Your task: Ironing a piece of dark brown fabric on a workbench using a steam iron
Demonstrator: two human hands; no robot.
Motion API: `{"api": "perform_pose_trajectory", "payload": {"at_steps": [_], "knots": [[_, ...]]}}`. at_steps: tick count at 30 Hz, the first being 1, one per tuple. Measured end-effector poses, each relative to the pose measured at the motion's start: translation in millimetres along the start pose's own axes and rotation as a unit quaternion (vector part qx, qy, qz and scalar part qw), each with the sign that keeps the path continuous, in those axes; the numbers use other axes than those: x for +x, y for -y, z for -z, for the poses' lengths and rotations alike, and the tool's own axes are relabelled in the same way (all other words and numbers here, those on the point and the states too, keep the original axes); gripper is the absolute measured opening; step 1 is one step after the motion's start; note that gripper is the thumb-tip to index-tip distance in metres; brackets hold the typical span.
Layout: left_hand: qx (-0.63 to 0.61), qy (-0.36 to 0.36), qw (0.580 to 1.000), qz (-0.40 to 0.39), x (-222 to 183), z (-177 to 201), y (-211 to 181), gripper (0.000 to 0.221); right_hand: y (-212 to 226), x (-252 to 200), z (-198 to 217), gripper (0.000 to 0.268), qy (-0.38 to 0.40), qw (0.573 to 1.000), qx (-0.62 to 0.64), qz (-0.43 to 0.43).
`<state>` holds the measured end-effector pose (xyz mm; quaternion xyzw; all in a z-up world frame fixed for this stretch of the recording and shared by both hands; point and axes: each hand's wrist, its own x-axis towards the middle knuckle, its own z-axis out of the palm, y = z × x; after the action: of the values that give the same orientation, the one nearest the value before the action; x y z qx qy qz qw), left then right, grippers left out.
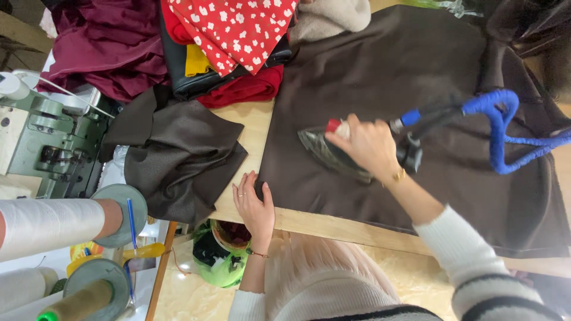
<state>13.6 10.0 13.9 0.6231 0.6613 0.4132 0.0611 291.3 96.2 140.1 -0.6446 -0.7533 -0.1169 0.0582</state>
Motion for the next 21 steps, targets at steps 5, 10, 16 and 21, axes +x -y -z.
{"api": "perform_pose_trajectory", "payload": {"at_steps": [5, 10, 16, 21], "knots": [[0.0, 0.015, 1.0, 0.016, 2, 4, -7, 0.04, 10, -60, 13, 0.062, 0.0, 1.0, -0.026, -0.017], [0.006, 0.016, 1.0, 0.013, 2, 3, -6, 0.038, 10, -70, 11, 0.058, -0.007, 1.0, -0.004, -0.026], [0.009, 0.01, 1.0, 0.009, 0, 1, -3, 0.041, -5, -8, -7, 0.064, -0.012, 1.0, -0.017, 0.014], [-0.008, -0.01, 1.0, 0.003, 1, 0, 1, 0.037, -26, 59, -36, 0.068, -0.04, 0.999, -0.017, 0.029]]}}
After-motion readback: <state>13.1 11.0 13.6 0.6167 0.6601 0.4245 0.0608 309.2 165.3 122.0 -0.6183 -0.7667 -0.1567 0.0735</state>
